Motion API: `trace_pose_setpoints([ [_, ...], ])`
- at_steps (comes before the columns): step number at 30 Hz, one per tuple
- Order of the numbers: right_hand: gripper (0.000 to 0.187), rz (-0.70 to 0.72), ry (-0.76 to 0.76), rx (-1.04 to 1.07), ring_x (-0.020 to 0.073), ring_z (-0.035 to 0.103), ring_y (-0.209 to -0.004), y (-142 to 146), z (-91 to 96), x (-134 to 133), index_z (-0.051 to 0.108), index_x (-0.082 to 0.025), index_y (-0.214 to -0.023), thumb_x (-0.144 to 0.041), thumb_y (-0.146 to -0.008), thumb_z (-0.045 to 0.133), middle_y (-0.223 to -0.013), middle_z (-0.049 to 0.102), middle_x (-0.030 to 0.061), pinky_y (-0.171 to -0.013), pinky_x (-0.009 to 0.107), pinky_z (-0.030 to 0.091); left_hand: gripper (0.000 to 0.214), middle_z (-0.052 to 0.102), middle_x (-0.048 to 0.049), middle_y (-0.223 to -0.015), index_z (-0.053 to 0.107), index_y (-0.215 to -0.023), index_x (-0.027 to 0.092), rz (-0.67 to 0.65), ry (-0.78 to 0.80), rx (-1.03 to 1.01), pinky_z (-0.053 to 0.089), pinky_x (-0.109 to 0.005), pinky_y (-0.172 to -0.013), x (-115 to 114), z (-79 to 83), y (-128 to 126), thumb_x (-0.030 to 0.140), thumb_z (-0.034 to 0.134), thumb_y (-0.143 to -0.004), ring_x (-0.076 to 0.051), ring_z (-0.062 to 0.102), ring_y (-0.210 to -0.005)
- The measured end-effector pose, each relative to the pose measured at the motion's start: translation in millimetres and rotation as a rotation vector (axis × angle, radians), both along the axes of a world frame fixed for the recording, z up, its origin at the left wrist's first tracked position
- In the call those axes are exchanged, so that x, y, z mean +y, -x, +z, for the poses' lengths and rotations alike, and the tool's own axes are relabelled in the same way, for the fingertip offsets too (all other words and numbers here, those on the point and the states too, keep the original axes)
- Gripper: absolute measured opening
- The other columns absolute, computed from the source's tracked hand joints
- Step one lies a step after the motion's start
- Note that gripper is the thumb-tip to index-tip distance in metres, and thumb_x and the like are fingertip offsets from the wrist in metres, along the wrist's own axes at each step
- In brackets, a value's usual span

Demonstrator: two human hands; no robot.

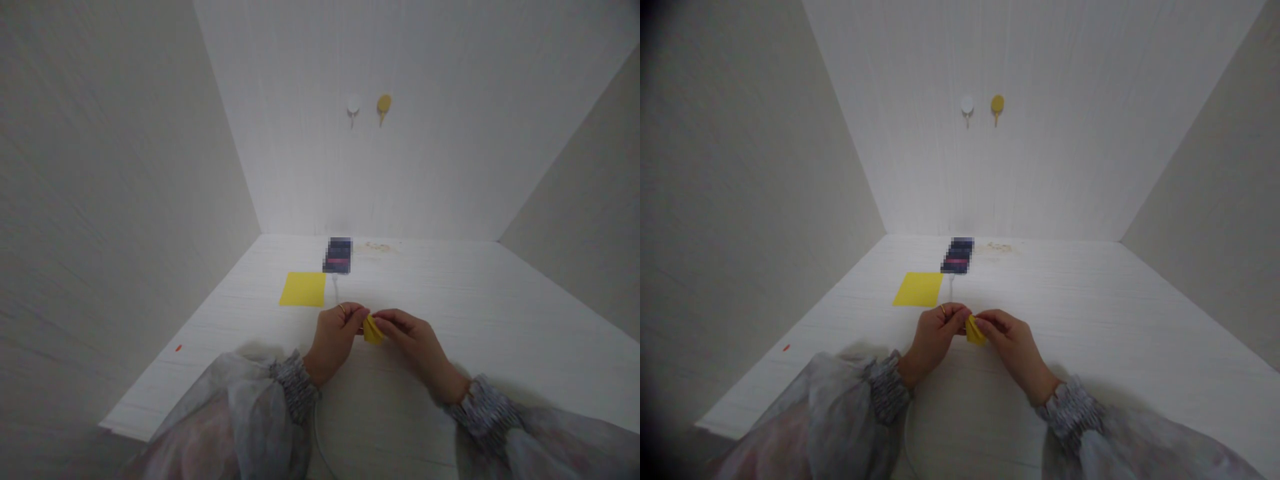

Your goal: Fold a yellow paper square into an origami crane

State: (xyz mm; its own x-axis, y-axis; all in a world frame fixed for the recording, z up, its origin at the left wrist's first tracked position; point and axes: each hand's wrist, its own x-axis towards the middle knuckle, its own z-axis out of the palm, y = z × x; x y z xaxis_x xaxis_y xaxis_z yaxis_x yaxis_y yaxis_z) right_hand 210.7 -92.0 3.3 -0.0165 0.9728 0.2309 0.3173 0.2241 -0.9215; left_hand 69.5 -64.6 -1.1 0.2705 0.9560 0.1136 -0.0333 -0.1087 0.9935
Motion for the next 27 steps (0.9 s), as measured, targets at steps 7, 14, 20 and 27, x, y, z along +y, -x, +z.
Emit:
trace_pose_setpoints([
  [7, 0.018, -0.016, -0.028, -0.104, 0.0155, 0.06, -0.066, 1.9, -1.3, -1.3, 0.066, -0.019, -0.078, -0.031, -0.072, 0.053, -0.071, 0.066, 0.0023, -0.061, 0.025, 0.047, 0.027, 0.058, -0.0003, -0.06, 0.059, -0.069, 0.015, 0.028, -0.032, 0.081, 0.049, -0.023, -0.058, 0.5, -0.5, -0.2, 0.039, 0.05, -0.07, -0.012, 0.056, -0.058],
  [14, 0.02, -0.029, -0.07, -0.193, 0.0148, 0.059, -0.065, 3.3, 1.9, -3.4, 0.067, -0.02, -0.076, -0.03, -0.074, 0.05, -0.069, 0.065, 0.0019, -0.061, 0.024, 0.045, 0.031, 0.057, -0.0003, -0.061, 0.057, -0.07, 0.014, 0.024, -0.041, 0.123, 0.048, -0.022, -0.055, 1.5, -0.4, -0.3, 0.043, 0.044, -0.073, -0.011, 0.056, -0.057],
  [20, 0.018, -0.054, 0.051, -0.058, 0.016, 0.058, -0.065, 4.1, -0.4, -2.5, 0.065, -0.018, -0.072, -0.032, -0.07, 0.054, -0.069, 0.065, 0.0027, -0.061, 0.025, 0.045, 0.033, 0.056, -0.0003, -0.059, 0.056, -0.07, 0.015, 0.061, -0.176, 0.291, 0.044, -0.021, -0.054, 1.7, 1.2, 2.5, 0.042, 0.039, -0.076, -0.011, 0.053, -0.056],
  [27, 0.02, -0.053, 0.101, 0.047, 0.0164, 0.057, -0.065, 2.7, -5.3, -0.6, 0.063, -0.015, -0.07, -0.034, -0.068, 0.056, -0.069, 0.064, 0.004, -0.061, 0.026, 0.045, 0.028, 0.057, -0.0017, -0.064, 0.056, -0.074, 0.013, -0.028, -0.066, 0.121, 0.045, -0.022, -0.056, 1.7, -0.8, -0.1, 0.041, 0.048, -0.072, -0.011, 0.054, -0.059],
])
